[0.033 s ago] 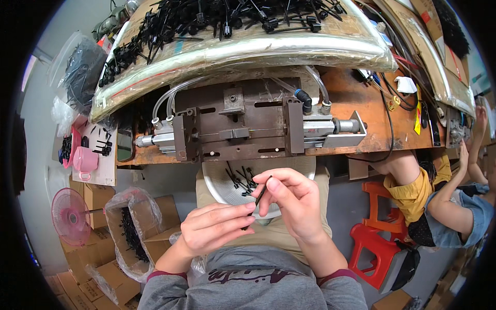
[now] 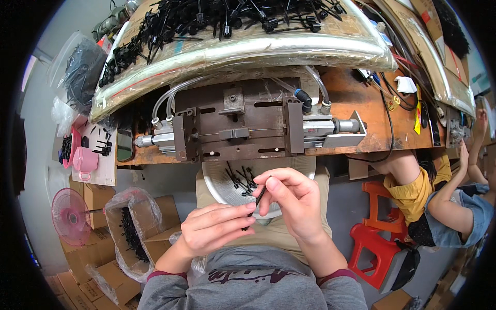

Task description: Assembling small black plastic components using a mechanical fixture on a workbench.

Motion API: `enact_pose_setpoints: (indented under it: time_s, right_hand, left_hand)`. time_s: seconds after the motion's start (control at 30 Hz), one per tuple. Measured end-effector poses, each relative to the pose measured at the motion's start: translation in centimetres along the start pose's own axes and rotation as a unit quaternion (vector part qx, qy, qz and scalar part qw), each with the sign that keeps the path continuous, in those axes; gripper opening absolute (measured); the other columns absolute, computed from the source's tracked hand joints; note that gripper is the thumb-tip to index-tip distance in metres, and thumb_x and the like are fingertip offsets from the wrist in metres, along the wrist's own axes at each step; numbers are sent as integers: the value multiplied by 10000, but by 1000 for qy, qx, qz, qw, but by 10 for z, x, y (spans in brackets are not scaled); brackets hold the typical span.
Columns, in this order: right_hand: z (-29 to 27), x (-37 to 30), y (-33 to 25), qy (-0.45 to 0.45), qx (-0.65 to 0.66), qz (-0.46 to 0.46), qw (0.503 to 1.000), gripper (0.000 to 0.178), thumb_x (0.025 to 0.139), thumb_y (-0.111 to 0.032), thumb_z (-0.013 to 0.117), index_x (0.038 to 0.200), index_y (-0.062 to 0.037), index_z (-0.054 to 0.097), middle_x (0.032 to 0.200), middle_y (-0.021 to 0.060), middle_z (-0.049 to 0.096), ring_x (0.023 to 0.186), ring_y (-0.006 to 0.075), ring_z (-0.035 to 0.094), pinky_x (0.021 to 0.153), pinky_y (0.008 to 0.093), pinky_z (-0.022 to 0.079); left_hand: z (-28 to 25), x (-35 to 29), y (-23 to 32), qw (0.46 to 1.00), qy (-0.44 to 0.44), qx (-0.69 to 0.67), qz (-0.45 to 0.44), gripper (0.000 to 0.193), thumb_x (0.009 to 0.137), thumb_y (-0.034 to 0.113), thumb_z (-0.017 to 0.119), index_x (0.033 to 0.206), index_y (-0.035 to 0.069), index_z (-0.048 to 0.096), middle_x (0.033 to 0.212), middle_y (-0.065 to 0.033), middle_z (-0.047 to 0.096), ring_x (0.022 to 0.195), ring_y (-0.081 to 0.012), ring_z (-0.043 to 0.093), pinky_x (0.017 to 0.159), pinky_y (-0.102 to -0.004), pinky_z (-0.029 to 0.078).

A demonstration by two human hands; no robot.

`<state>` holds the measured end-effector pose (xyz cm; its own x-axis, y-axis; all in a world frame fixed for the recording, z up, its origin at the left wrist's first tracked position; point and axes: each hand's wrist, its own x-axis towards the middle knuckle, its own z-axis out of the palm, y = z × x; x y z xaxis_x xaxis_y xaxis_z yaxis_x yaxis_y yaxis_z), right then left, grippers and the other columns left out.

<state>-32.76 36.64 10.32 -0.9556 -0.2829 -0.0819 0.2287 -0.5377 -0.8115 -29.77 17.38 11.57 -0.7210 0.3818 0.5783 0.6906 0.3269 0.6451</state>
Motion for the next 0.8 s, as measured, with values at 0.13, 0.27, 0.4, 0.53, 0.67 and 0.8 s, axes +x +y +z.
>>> enact_pose_setpoints:
  time_s: [0.13, 0.27, 0.4, 0.53, 0.67, 0.8]
  right_hand:
    - [2, 1, 2, 29, -62, -54, 996, 184, 982, -120, 556, 1012, 51, 617, 857, 155, 667, 597, 154, 634, 576, 259, 515]
    - [1, 2, 1, 80, -70, -89, 990, 182, 986, -123, 548, 950, 48, 600, 816, 160, 666, 557, 157, 628, 556, 248, 509]
    - [8, 1, 1, 77, -85, -73, 991, 236, 1015, -182, 491, 944, 36, 549, 746, 155, 640, 550, 166, 624, 451, 237, 513]
    - [7, -1, 4, 68, -57, -62, 994, 223, 1014, -169, 491, 954, 34, 559, 770, 181, 665, 517, 161, 616, 474, 244, 509]
    - [8, -2, 4, 56, -35, -52, 996, 201, 1011, -150, 494, 963, 32, 564, 785, 188, 673, 517, 160, 618, 487, 249, 510]
    - [7, -2, 6, 51, -27, -49, 997, 195, 1011, -144, 493, 965, 32, 563, 789, 190, 674, 521, 159, 621, 493, 252, 513]
  left_hand:
    - [-1, -2, 1, 1000, -9, -17, -1, 281, 681, 30, 793, 943, -42, 719, 1146, -155, 671, 831, -223, 687, 700, -294, 581]
    - [0, -6, 3, 999, -22, -49, -1, 243, 700, 15, 774, 924, -56, 712, 1167, -163, 660, 810, -228, 681, 680, -295, 579]
    - [1, -7, 2, 1000, -13, -18, -4, 303, 630, 81, 829, 907, -8, 744, 1110, -140, 691, 796, -198, 693, 677, -276, 577]
    - [4, -7, 1, 1000, -10, -18, -2, 300, 628, 86, 830, 900, -7, 745, 1106, -138, 692, 796, -198, 694, 680, -278, 578]
    - [3, -6, 2, 1000, -11, -9, 4, 306, 622, 85, 832, 900, -7, 746, 1104, -140, 691, 798, -199, 693, 685, -278, 581]
    - [4, -6, 1, 1000, -5, -12, 6, 310, 616, 83, 835, 897, -10, 745, 1111, -141, 688, 797, -200, 693, 690, -281, 583]
